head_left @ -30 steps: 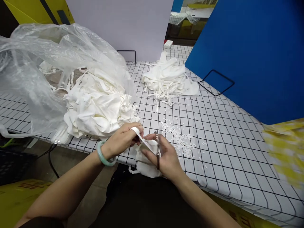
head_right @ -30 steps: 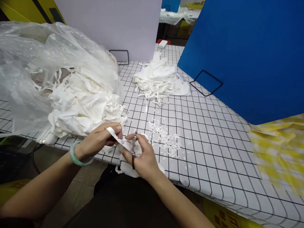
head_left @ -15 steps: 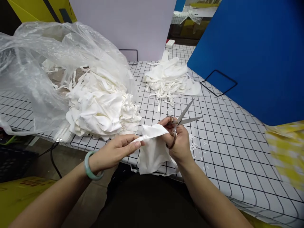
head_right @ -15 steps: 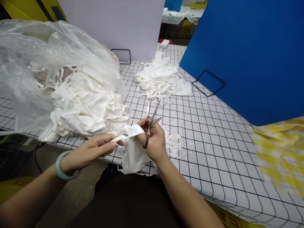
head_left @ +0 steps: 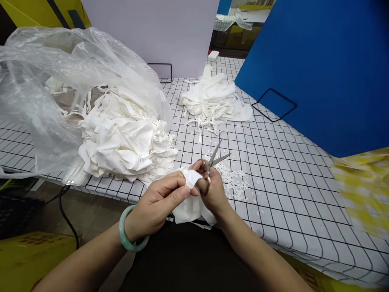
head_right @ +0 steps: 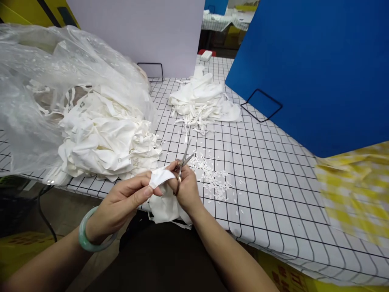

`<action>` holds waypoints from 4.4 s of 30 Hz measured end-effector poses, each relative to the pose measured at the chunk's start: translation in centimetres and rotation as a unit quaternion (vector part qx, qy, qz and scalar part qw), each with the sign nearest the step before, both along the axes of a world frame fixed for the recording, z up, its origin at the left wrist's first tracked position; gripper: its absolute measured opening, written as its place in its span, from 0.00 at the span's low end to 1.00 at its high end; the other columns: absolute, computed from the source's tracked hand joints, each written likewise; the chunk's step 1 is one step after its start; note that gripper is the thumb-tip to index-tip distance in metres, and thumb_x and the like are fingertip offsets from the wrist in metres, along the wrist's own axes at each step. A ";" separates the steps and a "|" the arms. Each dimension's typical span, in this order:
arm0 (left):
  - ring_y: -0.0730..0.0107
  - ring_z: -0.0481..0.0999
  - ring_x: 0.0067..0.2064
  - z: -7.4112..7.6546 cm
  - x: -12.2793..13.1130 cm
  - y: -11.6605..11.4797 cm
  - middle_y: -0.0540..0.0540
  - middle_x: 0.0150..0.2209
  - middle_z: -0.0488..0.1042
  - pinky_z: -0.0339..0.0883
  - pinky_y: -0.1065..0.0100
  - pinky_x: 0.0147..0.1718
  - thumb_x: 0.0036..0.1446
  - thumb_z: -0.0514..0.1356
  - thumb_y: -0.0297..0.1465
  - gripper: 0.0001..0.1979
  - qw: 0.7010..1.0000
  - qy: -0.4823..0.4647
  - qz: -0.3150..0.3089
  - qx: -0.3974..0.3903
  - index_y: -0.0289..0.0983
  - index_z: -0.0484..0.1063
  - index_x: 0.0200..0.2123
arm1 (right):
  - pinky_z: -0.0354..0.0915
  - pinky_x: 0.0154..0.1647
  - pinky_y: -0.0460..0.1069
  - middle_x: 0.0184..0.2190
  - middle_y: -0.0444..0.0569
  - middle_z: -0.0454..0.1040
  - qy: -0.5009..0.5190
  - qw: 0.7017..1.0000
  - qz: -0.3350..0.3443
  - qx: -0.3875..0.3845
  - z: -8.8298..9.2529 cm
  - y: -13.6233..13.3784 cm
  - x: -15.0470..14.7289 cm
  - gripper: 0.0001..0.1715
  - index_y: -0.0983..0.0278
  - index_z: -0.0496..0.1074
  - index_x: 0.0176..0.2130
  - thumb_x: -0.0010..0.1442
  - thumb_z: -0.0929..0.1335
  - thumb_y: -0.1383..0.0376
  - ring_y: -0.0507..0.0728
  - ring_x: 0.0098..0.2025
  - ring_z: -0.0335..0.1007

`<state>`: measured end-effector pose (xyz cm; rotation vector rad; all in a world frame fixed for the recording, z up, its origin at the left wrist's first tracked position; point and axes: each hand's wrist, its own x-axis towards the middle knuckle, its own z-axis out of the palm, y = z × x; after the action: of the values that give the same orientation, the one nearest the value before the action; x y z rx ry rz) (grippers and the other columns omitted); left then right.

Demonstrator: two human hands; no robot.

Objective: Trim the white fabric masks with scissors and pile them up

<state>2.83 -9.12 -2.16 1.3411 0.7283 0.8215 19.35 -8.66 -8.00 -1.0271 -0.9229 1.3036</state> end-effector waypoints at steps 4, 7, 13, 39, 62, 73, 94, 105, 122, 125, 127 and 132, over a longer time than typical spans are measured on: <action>0.61 0.67 0.56 0.0 1.1 0.4 0.42 0.50 0.69 0.62 0.63 0.56 0.67 0.58 0.31 0.11 0.990 -0.011 0.083 0.116 0.38 0.80 0.35 | 0.61 0.28 0.46 0.25 0.39 0.65 -0.002 0.997 0.062 -0.055 -0.8 -2.0 -2.2 0.22 0.61 0.66 0.32 0.51 0.76 0.51 0.50 0.26 0.59; 0.62 0.71 0.47 -1.0 2.2 0.8 0.42 0.42 0.70 0.68 0.66 0.41 0.68 0.56 0.34 0.14 0.993 -0.070 0.090 0.019 0.37 0.77 0.33 | 0.62 0.28 0.47 0.26 0.40 0.66 -0.030 0.993 0.091 -0.065 -0.6 -3.1 -1.9 0.24 0.61 0.64 0.33 0.53 0.75 0.49 0.51 0.26 0.60; 0.59 0.66 0.52 -2.6 3.2 0.4 0.45 0.29 0.64 0.65 0.63 0.47 0.69 0.55 0.32 0.13 0.986 0.007 0.120 0.112 0.38 0.75 0.33 | 0.66 0.43 0.56 0.36 0.50 0.72 -0.333 0.939 0.074 0.046 1.9 -4.2 3.9 0.23 0.60 0.73 0.37 0.54 0.74 0.45 0.61 0.41 0.68; 0.58 0.65 0.52 -4.3 5.6 -0.5 0.41 0.38 0.67 0.65 0.60 0.48 0.71 0.50 0.30 0.14 0.979 0.059 0.034 0.194 0.38 0.72 0.34 | 0.56 0.35 0.53 0.15 0.40 0.64 -0.490 0.863 0.036 0.114 1.6 -5.6 7.3 0.32 0.61 0.61 0.19 0.55 0.74 0.44 0.51 0.22 0.58; 0.61 0.66 0.50 -5.5 10.9 0.0 0.43 0.37 0.67 0.65 0.63 0.46 0.70 0.50 0.27 0.12 0.968 0.075 -0.110 0.211 0.37 0.70 0.34 | 0.56 0.29 0.50 0.13 0.40 0.60 -0.526 0.843 -0.113 0.012 -2.3 -9.9 10.9 0.34 0.61 0.61 0.16 0.55 0.74 0.44 0.51 0.20 0.54; 0.46 0.68 0.58 -4.5 -1.1 1.7 0.37 0.53 0.68 0.64 0.48 0.57 0.57 0.65 0.34 0.14 0.875 0.357 0.077 0.319 0.38 0.68 0.44 | 0.70 0.34 0.52 0.46 0.53 0.71 -0.415 0.907 0.070 -0.029 -0.8 -9.3 7.7 0.24 0.59 0.64 0.46 0.52 0.74 0.70 0.59 0.39 0.71; 0.51 0.67 0.61 -0.1 12.1 16.6 0.36 0.59 0.67 0.66 0.46 0.58 0.61 0.60 0.24 0.25 0.917 0.137 0.161 0.338 0.38 0.62 0.61 | 0.62 0.32 0.48 0.45 0.50 0.68 -0.286 0.914 -0.268 0.105 7.4 17.7 12.0 0.18 0.59 0.62 0.40 0.52 0.72 0.66 0.55 0.39 0.65; 0.64 0.67 0.38 -7.0 1.7 3.0 0.45 0.35 0.68 0.67 0.63 0.38 0.55 0.51 0.13 0.13 0.824 0.257 0.219 0.456 0.36 0.64 0.32 | 0.62 0.26 0.46 0.31 0.42 0.72 -0.182 0.980 0.069 0.051 -2.0 11.9 -3.6 0.14 0.60 0.66 0.33 0.49 0.73 0.59 0.50 0.26 0.63; 0.70 0.68 0.33 -7.3 -0.7 0.8 0.50 0.31 0.68 0.64 0.69 0.34 0.64 0.57 0.34 0.07 0.945 0.135 0.284 0.091 0.37 0.68 0.36 | 0.66 0.35 0.49 0.34 0.43 0.70 -0.206 0.971 0.083 0.091 -1.7 5.0 -1.4 0.09 0.59 0.65 0.36 0.53 0.68 0.67 0.53 0.33 0.67; 0.71 0.64 0.31 -7.0 -0.4 1.4 0.51 0.28 0.65 0.61 0.69 0.33 0.63 0.58 0.36 0.10 0.943 0.125 0.291 0.103 0.37 0.67 0.31 | 0.67 0.34 0.48 0.44 0.47 0.73 -0.189 0.969 0.073 0.141 -0.6 6.3 -3.5 0.17 0.59 0.67 0.43 0.52 0.69 0.68 0.53 0.36 0.68; 0.70 0.63 0.30 -6.6 -0.3 1.3 0.52 0.26 0.63 0.60 0.69 0.33 0.61 0.59 0.37 0.13 0.943 0.128 0.285 0.110 0.37 0.65 0.27 | 0.66 0.33 0.48 0.42 0.46 0.74 -0.184 0.970 0.048 0.153 0.2 7.8 -5.5 0.17 0.59 0.66 0.43 0.52 0.69 0.67 0.52 0.33 0.67; 0.71 0.61 0.28 -6.8 -0.6 -0.2 0.53 0.23 0.60 0.58 0.69 0.29 0.62 0.59 0.37 0.16 0.944 0.132 0.289 0.085 0.38 0.64 0.24 | 0.62 0.32 0.47 0.27 0.38 0.68 -0.263 0.930 0.185 0.174 0.8 9.9 -7.1 0.14 0.59 0.66 0.35 0.48 0.67 0.73 0.52 0.28 0.64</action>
<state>2.19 -9.29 -8.95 1.4260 1.3260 1.1999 12.28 1.23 -7.16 -0.9603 -1.7618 1.1136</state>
